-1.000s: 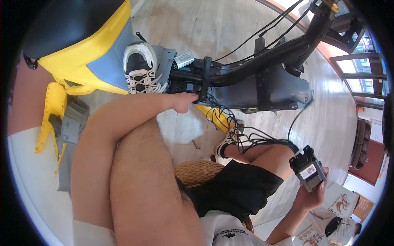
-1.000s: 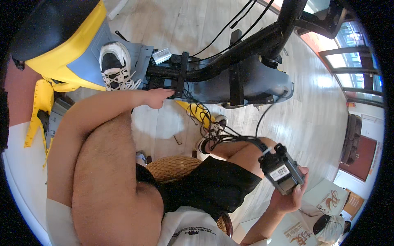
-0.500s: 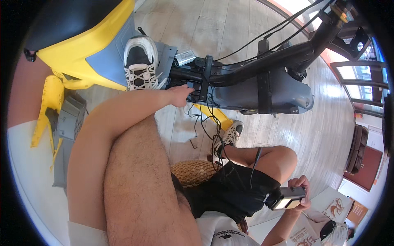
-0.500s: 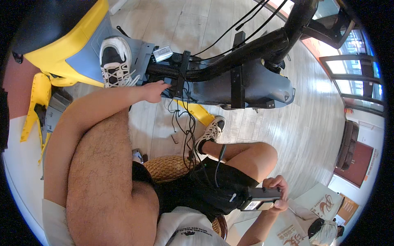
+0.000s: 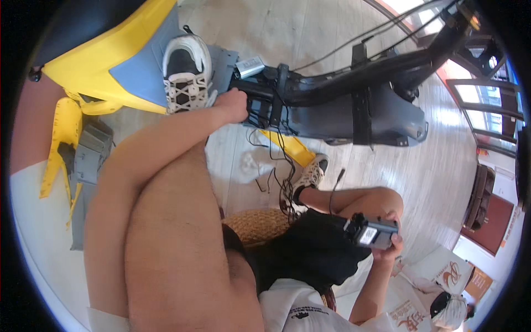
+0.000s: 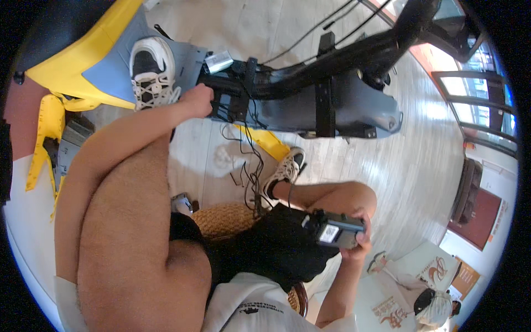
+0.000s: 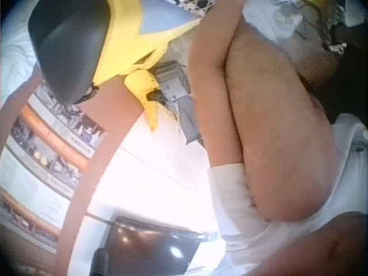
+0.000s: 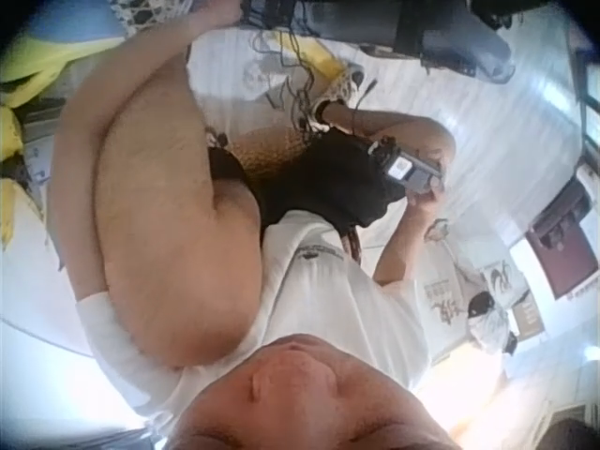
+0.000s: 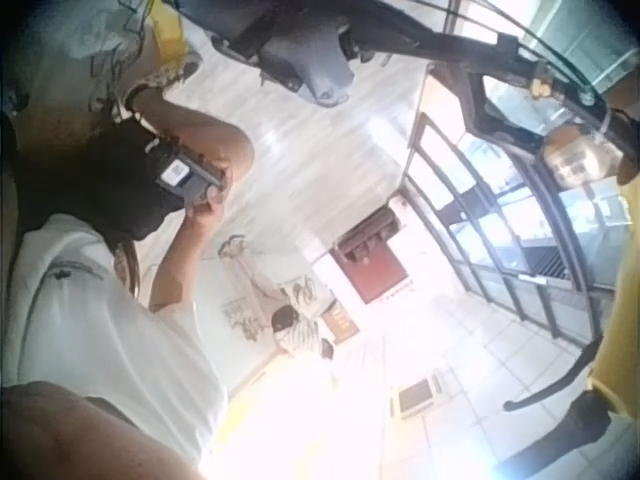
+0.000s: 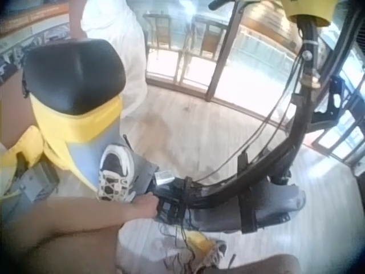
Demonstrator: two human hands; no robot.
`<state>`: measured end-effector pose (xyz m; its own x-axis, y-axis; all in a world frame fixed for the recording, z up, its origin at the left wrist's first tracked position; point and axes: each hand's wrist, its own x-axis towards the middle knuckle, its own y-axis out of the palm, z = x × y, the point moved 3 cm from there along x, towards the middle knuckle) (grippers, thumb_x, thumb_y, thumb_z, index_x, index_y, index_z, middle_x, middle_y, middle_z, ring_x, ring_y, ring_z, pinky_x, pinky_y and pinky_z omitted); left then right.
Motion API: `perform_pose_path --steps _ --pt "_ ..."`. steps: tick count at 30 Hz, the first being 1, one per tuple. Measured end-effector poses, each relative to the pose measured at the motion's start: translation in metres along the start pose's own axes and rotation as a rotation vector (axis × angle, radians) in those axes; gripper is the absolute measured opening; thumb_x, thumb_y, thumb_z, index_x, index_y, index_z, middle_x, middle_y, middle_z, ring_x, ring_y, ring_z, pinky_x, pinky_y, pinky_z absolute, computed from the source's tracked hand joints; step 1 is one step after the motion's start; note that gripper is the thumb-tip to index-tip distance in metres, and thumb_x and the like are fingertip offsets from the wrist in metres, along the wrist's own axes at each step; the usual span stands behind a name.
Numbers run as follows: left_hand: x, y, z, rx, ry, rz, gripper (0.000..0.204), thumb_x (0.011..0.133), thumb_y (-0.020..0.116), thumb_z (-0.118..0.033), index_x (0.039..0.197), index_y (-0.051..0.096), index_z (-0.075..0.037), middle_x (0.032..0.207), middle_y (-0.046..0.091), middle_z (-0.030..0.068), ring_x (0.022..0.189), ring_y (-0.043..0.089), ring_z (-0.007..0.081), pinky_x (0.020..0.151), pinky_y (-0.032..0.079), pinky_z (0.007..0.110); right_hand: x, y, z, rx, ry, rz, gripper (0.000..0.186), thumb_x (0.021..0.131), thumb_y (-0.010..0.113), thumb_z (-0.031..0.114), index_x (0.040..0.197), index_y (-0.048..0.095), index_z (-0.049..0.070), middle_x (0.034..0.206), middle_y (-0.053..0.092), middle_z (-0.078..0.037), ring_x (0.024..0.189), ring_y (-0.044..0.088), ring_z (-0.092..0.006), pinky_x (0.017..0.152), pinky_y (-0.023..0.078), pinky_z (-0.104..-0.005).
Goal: Connecting wiring and electronic components on an electric scooter.
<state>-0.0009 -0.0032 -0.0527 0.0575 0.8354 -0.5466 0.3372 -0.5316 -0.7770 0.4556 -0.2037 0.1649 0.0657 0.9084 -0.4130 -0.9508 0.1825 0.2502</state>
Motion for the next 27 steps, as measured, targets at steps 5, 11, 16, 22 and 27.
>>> perform_pose_path --steps 5,11,16,22,27 --pt "0.004 0.005 0.003 -0.019 0.006 -0.035 0.029 0.081 0.064 -0.012 0.108 0.074 -0.009 0.118 0.065 0.0184 0.114 0.064 0.0369 0.097 0.052 0.046 0.003 0.004 -0.004 0.054 0.022 0.039 0.055 0.074 0.079 0.028 0.113 0.05 0.003 0.099 0.064 -0.011 0.091 0.07 -0.025 0.083 0.059 -0.0356" --pt "0.005 0.005 0.004 -0.017 0.024 -0.033 0.029 0.08 0.064 -0.012 0.107 0.074 -0.009 0.117 0.067 0.0173 0.113 0.064 0.0354 0.097 0.053 0.044 0.002 0.013 -0.004 0.039 0.037 0.044 0.054 0.074 0.08 0.026 0.113 0.05 0.003 0.101 0.066 -0.012 0.093 0.07 -0.0249 0.084 0.059 -0.0358" --pt "0.006 0.004 0.004 -0.041 0.037 0.016 0.031 0.078 0.064 -0.011 0.106 0.075 -0.007 0.115 0.07 0.0185 0.109 0.067 0.0361 0.093 0.054 0.045 0.003 0.016 -0.004 -0.023 0.03 0.062 0.056 0.073 0.082 0.027 0.114 0.051 0.003 0.102 0.067 -0.013 0.095 0.07 -0.0246 0.086 0.058 -0.0356" --pt "0.004 0.001 0.002 -0.054 0.04 0.011 0.029 0.077 0.065 -0.012 0.103 0.075 -0.005 0.111 0.072 0.02 0.106 0.069 0.0369 0.092 0.055 0.046 0.005 0.019 -0.006 -0.018 0.044 0.078 0.056 0.074 0.081 0.027 0.114 0.052 0.002 0.103 0.068 -0.014 0.095 0.07 -0.0249 0.087 0.057 -0.0356" --pt "0.005 0.002 0.003 -0.049 0.031 0.026 0.029 0.078 0.065 -0.013 0.104 0.075 -0.009 0.108 0.073 0.0171 0.104 0.069 0.0359 0.091 0.055 0.045 0.005 0.019 -0.006 -0.004 0.047 0.063 0.057 0.074 0.081 0.025 0.118 0.052 0.002 0.106 0.069 -0.015 0.097 0.071 -0.0258 0.088 0.057 -0.0366"
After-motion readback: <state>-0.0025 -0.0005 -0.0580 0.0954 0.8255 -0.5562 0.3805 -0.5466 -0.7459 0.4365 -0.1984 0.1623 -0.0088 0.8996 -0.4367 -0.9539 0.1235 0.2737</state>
